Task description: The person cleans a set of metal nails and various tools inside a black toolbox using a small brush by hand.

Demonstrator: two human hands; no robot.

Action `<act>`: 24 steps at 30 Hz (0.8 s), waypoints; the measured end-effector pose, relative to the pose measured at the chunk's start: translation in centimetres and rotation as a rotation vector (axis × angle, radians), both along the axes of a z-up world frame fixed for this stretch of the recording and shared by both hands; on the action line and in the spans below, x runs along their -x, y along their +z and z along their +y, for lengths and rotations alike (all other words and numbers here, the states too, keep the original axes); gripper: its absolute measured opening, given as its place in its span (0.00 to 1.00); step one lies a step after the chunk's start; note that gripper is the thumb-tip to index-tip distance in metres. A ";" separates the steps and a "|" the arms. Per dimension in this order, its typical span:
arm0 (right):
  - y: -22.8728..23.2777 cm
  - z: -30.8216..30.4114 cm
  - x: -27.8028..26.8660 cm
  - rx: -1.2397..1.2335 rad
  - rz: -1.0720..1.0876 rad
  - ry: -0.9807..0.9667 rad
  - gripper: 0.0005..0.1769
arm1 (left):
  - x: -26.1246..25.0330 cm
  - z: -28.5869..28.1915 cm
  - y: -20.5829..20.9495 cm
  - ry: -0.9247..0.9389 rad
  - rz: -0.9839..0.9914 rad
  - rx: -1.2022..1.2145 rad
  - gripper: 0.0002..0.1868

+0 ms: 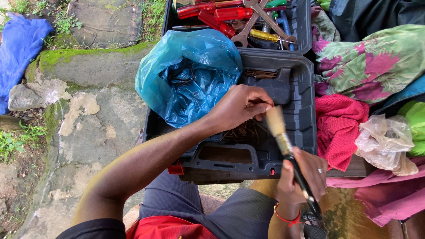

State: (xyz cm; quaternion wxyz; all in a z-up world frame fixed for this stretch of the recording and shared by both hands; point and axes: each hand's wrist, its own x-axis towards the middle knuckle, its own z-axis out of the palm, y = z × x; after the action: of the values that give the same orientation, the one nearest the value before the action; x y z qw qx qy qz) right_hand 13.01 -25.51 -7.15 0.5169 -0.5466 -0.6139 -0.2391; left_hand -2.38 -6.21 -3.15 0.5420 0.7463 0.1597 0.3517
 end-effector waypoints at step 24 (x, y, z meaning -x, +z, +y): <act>3.6 -1.7 -1.4 0.063 0.560 0.251 0.16 | -2.3 8.6 6.5 -0.211 0.163 -0.168 0.07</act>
State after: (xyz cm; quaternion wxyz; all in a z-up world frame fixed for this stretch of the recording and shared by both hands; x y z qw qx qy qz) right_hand 14.37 -27.24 -3.60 0.6743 -0.5269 -0.5175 0.0059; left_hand -0.12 2.44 3.31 0.4968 0.8278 0.0940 0.2430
